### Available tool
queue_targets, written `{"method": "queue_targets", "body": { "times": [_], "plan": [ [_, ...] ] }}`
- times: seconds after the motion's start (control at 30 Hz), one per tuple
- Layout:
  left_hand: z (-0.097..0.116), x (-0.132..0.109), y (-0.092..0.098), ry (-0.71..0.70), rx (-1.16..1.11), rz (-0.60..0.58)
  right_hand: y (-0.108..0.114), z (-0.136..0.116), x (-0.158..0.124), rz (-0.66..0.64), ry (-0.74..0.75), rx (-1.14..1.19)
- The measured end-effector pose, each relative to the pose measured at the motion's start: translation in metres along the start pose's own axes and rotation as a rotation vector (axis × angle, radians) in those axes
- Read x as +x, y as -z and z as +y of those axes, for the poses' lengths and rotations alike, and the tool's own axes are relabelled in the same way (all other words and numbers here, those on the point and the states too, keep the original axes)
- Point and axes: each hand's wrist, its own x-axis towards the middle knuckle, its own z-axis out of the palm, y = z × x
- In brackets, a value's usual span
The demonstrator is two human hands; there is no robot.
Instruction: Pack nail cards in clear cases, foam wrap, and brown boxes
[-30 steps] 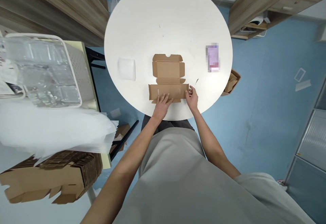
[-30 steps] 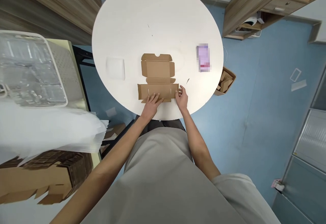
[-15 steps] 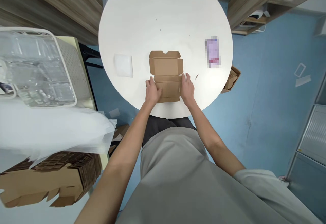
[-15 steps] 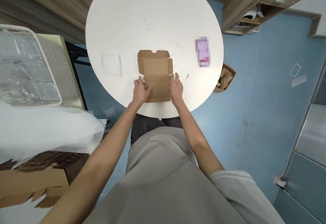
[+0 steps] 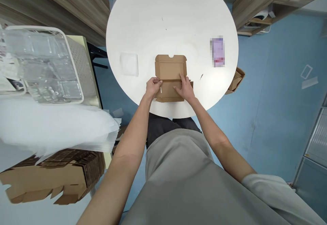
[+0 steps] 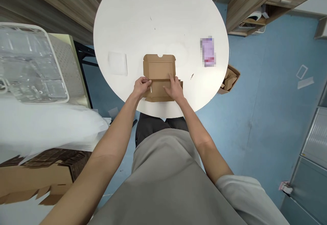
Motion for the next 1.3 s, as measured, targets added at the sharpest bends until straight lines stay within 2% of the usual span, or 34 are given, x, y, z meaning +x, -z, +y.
{"method": "queue_targets", "body": {
  "times": [0.13, 0.27, 0.4, 0.43, 0.5, 0.57, 0.6, 0.67, 0.77, 0.93, 1.0, 1.1, 1.2, 1.3],
  "plan": [
    [0.005, -0.011, 0.002, 0.023, -0.042, -0.031, -0.003, 0.005, -0.027, -0.074, 0.032, -0.073],
    [0.005, -0.028, 0.006, -0.082, 0.209, 0.027, -0.006, 0.012, -0.043, -0.139, 0.077, -0.172],
    [0.000, -0.050, 0.023, -0.225, 0.327, -0.025, -0.003, 0.013, -0.044, -0.143, 0.075, -0.217],
    [-0.002, -0.055, 0.029, -0.273, 0.339, -0.013, -0.002, 0.013, -0.043, -0.142, 0.067, -0.208],
    [-0.008, -0.062, 0.040, -0.318, 0.356, 0.092, 0.001, 0.012, -0.039, -0.141, 0.056, -0.184],
    [-0.015, -0.065, 0.047, -0.231, 0.319, 0.198, 0.004, 0.011, -0.034, -0.138, 0.056, -0.165],
    [-0.018, -0.064, 0.049, -0.154, 0.272, 0.206, 0.005, 0.011, -0.031, -0.135, 0.058, -0.159],
    [-0.022, -0.063, 0.047, -0.017, 0.141, 0.137, 0.006, 0.010, -0.027, -0.132, 0.060, -0.152],
    [-0.025, -0.062, 0.040, 0.061, -0.050, 0.040, 0.008, 0.007, -0.022, -0.157, 0.056, -0.153],
    [-0.025, -0.067, 0.030, 0.150, -0.187, 0.092, 0.012, 0.000, -0.021, -0.205, 0.049, -0.147],
    [-0.024, -0.070, 0.025, 0.155, -0.154, 0.068, 0.014, -0.002, -0.021, -0.223, 0.045, -0.145],
    [-0.021, -0.074, 0.015, 0.075, 0.017, 0.037, 0.014, -0.002, -0.021, -0.236, 0.047, -0.151],
    [-0.017, -0.079, 0.004, -0.022, 0.239, 0.092, 0.014, -0.002, -0.020, -0.223, 0.062, -0.178],
    [-0.012, -0.083, -0.003, -0.054, 0.381, 0.145, 0.014, -0.004, -0.020, -0.227, 0.060, -0.211]
  ]
}}
